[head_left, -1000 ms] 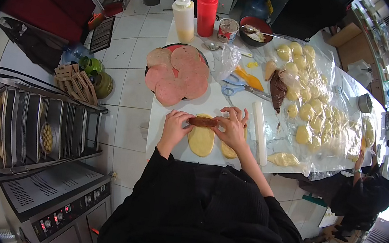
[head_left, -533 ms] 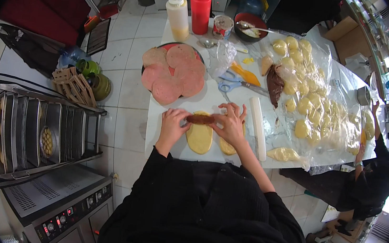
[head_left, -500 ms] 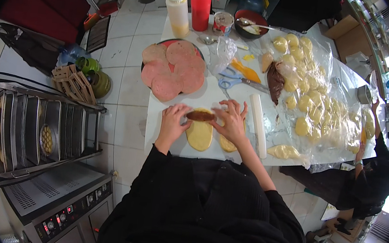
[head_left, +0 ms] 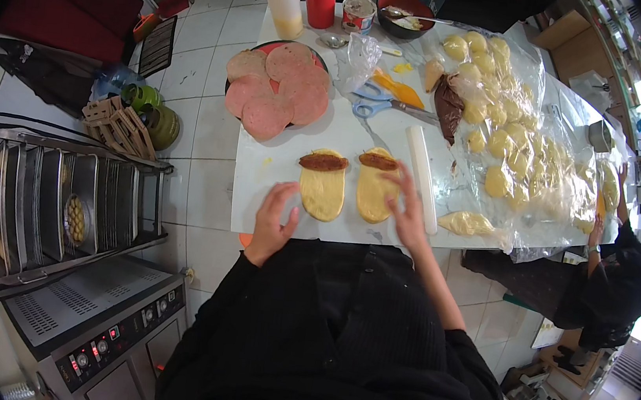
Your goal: The person flattens pieces of dough, applies chocolate filling from a piping bag, rolls the dough into cylinders, and places them onto a metal baking tray.
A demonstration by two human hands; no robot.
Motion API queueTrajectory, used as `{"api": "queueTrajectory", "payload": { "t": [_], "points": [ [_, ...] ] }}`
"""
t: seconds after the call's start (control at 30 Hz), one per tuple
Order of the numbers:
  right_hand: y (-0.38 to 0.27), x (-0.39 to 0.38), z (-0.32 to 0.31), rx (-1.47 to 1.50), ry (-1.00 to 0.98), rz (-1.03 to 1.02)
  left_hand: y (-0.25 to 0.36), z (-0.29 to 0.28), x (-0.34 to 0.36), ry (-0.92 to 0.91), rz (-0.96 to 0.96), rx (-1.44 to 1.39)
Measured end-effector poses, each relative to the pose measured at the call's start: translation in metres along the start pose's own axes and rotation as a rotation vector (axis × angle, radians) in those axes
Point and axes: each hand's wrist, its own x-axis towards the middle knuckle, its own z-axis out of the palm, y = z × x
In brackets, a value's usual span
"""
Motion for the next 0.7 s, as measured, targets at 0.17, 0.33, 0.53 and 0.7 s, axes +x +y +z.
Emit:
{"api": "queueTrajectory", "payload": {
  "t": [0.17,0.33,0.53,0.7],
  "points": [
    [0.001,-0.029,0.05,-0.208,-0.417,-0.118,-0.011,0.022,-0.029,-0.331,0.108,-0.062],
    [0.013,-0.045,0.064,-0.351,-0.425,-0.271,-0.004,0.026,-0.044,-0.356,0.032,-0.069],
    [0.007,-0.047,0.06,-0.406,-0.447,-0.331,-0.014,0.03,-0.058,-0.372,0.049,-0.103],
    [0.008,-0.051,0.072,-0.417,-0.465,-0.363,-0.011,0.026,-0.06,-0.421,-0.009,-0.075]
  ]
}}
